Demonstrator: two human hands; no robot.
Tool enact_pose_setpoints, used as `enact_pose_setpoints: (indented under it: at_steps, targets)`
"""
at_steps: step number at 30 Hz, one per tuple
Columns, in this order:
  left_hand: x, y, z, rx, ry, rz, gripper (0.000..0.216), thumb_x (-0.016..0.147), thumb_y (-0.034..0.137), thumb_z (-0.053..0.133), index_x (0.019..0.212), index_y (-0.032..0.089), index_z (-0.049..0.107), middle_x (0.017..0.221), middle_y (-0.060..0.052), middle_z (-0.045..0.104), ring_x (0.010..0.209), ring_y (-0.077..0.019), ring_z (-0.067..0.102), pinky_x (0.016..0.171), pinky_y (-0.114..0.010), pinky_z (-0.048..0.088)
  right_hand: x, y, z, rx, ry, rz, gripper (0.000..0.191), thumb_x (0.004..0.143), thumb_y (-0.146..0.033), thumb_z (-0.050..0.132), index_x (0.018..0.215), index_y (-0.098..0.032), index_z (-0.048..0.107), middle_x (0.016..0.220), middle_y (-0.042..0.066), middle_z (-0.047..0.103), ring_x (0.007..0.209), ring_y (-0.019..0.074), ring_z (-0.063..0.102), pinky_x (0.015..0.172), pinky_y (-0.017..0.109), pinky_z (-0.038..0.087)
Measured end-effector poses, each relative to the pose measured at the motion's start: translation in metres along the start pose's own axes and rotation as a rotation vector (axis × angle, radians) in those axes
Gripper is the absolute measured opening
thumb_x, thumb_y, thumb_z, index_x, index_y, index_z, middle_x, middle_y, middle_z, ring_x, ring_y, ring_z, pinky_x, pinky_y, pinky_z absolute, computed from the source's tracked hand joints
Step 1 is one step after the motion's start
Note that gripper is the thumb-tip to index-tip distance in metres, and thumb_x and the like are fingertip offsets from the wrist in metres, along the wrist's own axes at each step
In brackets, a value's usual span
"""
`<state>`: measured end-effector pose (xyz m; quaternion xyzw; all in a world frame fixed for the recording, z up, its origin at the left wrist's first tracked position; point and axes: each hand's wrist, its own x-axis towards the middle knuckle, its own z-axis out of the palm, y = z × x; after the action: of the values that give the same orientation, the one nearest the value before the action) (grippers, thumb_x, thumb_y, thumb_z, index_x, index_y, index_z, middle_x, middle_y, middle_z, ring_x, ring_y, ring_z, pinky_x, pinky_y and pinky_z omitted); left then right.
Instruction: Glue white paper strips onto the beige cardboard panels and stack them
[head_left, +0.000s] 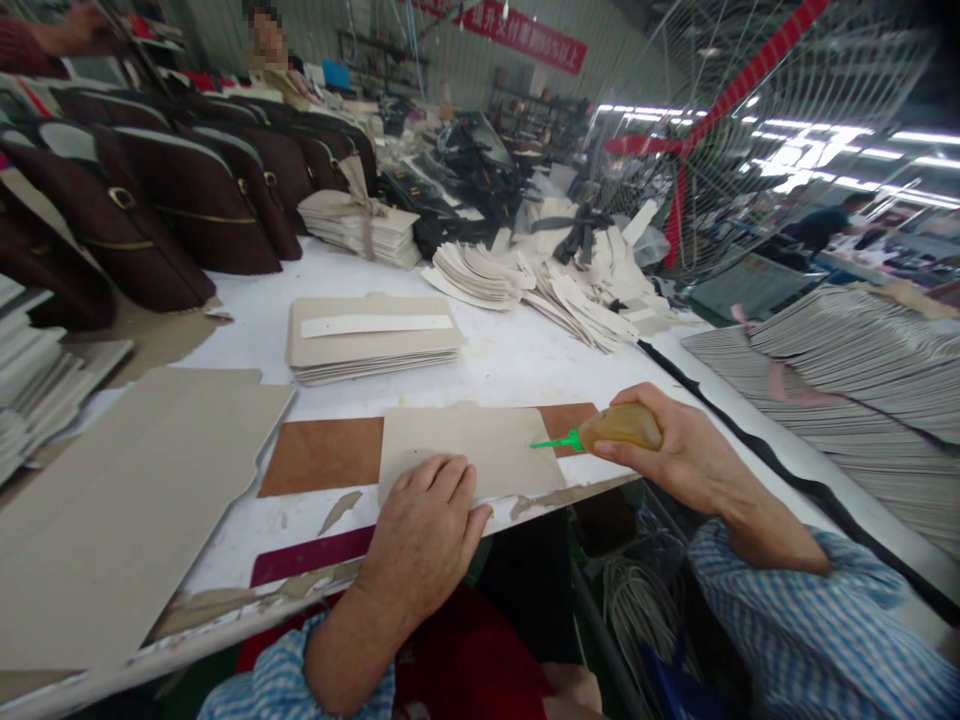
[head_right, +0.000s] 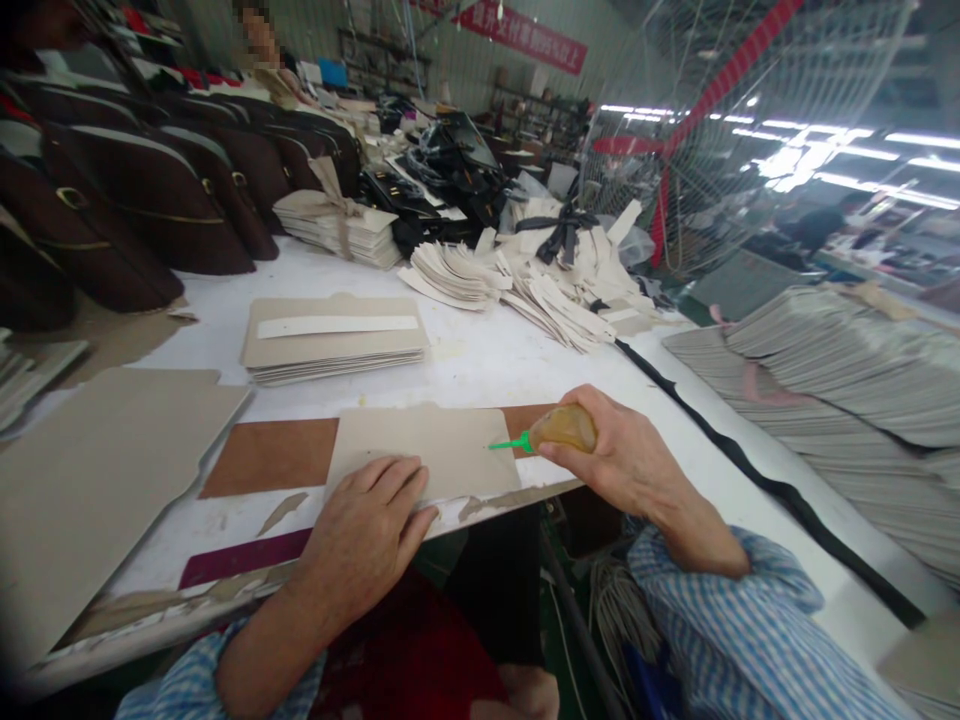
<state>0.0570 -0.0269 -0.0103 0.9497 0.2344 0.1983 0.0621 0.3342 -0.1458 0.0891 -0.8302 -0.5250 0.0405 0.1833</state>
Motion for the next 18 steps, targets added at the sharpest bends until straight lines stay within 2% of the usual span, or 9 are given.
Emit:
enact_pose_setpoints:
  at_steps: [5,11,18]
  targets:
    - [-0.001,0.0,0.003,0.018,0.009,0.001,0.035,0.101,0.033,0.062,0.127,0.01,0.068,0.134,-0.013,0.07,0.123,-0.032,0.06,0.101,-0.049,0.051,-0.001,-0.003,0.0,0.012,0.005,0.02,0.043,0.08,-0.06,0.075,0.102,-0.026,0.063,0.079,0.003,0.07,0.067,0.025,0.064,0.061,0.035,0.045]
    - [0.0,-0.002,0.005,-0.001,0.031,-0.014,0.027,0.103,0.023,0.055,0.123,0.014,0.069,0.132,-0.011,0.07,0.123,-0.0305,0.059,0.1,-0.05,0.051,-0.003,-0.006,0.0,0.034,0.005,0.0,0.041,0.079,-0.058,0.076,0.102,-0.026,0.064,0.081,0.003,0.072,0.069,0.0255,0.065,0.062,0.035,0.046]
    - [0.005,-0.008,0.007,-0.038,0.024,-0.069,0.022,0.101,0.023,0.059,0.118,0.019,0.073,0.132,-0.011,0.068,0.123,-0.0299,0.059,0.102,-0.048,0.054,0.0,-0.011,0.009,0.09,-0.008,0.018,0.041,0.08,-0.058,0.076,0.102,-0.026,0.063,0.08,0.003,0.071,0.069,0.0247,0.064,0.06,0.034,0.046]
